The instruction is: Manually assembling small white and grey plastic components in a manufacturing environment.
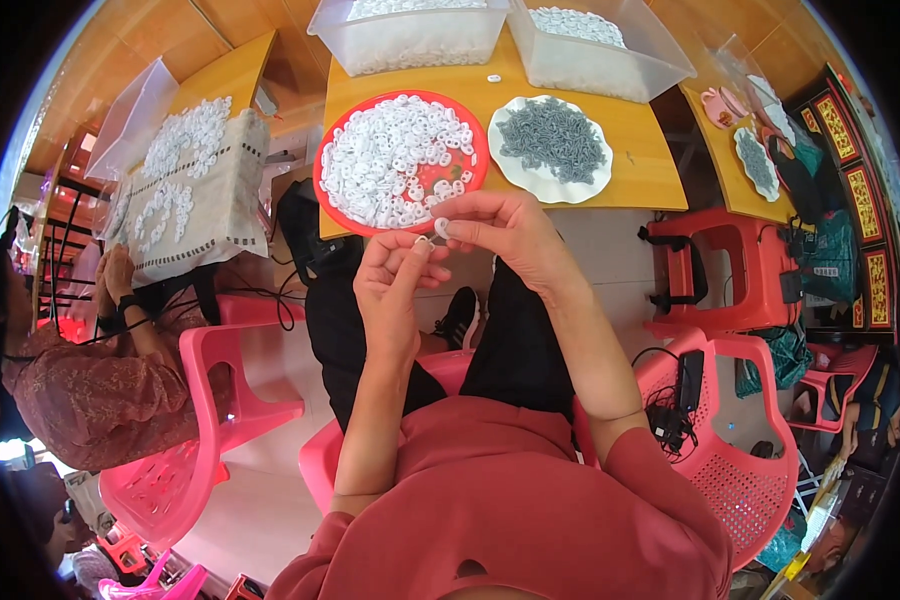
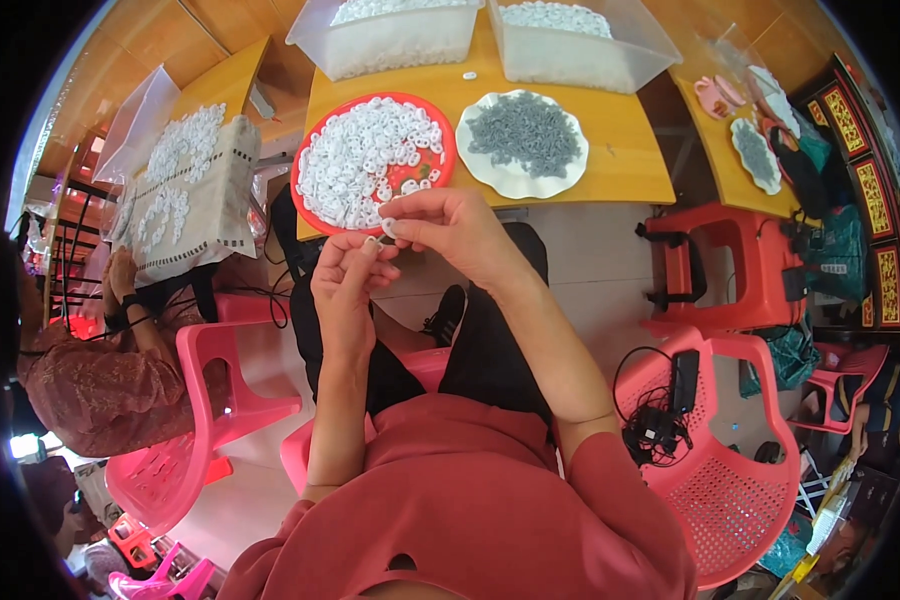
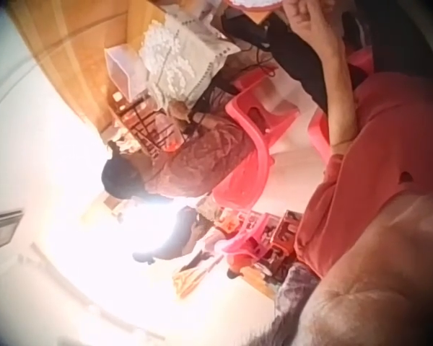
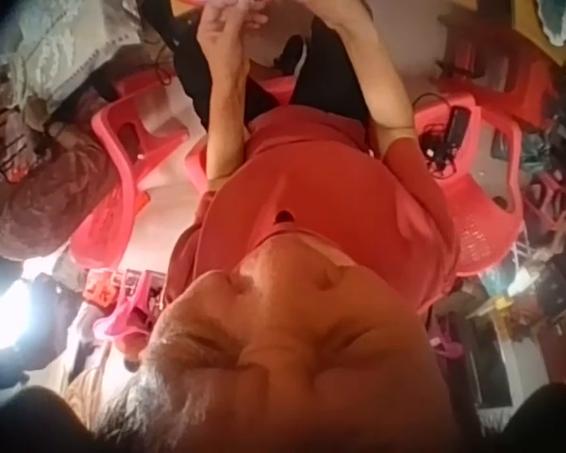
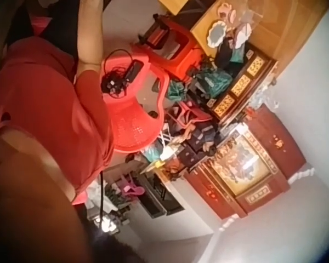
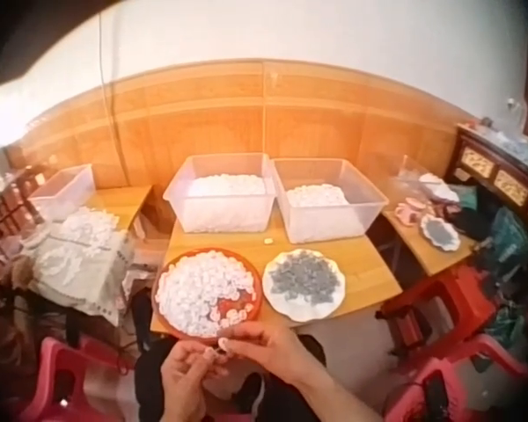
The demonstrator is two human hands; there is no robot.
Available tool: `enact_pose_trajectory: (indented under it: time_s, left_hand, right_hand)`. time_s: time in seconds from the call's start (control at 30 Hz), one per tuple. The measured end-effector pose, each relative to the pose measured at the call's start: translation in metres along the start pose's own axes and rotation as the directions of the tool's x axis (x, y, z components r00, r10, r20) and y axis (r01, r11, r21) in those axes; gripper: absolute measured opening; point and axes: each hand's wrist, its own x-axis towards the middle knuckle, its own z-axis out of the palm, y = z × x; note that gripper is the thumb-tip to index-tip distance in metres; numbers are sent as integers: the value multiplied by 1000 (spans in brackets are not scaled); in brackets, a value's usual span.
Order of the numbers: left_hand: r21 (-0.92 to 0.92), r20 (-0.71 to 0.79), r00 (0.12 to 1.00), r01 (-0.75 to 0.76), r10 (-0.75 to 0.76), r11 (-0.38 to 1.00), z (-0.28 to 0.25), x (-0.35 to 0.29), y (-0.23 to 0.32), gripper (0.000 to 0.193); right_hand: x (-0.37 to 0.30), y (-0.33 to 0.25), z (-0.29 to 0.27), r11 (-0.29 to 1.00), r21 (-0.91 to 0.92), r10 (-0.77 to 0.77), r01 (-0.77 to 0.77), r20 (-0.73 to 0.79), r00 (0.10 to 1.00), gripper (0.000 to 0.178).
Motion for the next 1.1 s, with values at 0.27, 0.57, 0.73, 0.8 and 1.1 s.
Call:
enact_pose_trajectory:
  time_s: [0.27,0.57,0.73,0.8,1.1]
  left_hand:
    - [110,-16,997,-76,79,991,0,-1,3,11]
    - [171,3,995,-96,97,981,-1,-3,2,11]
    - [197,-3,992,-122,125,973,3,-5,4,11]
    - [221,-1,992,-126,129,967,5,-6,4,10]
    - [194,10,990,-138,139,971,5,-8,6,12]
  right_hand:
    - [-1,1,5,999,38,-2,3,-20,1000,21]
    - [-4,-6,10,1000,-15,-2,2,-35,999,19]
    - [-7,-7,12,994,-97,-48,44,-47,998,20]
    - [-6,-3,12,992,-105,-75,71,-33,997,19]
    - [-5,-4,12,999,-4,-34,34,-37,999,17]
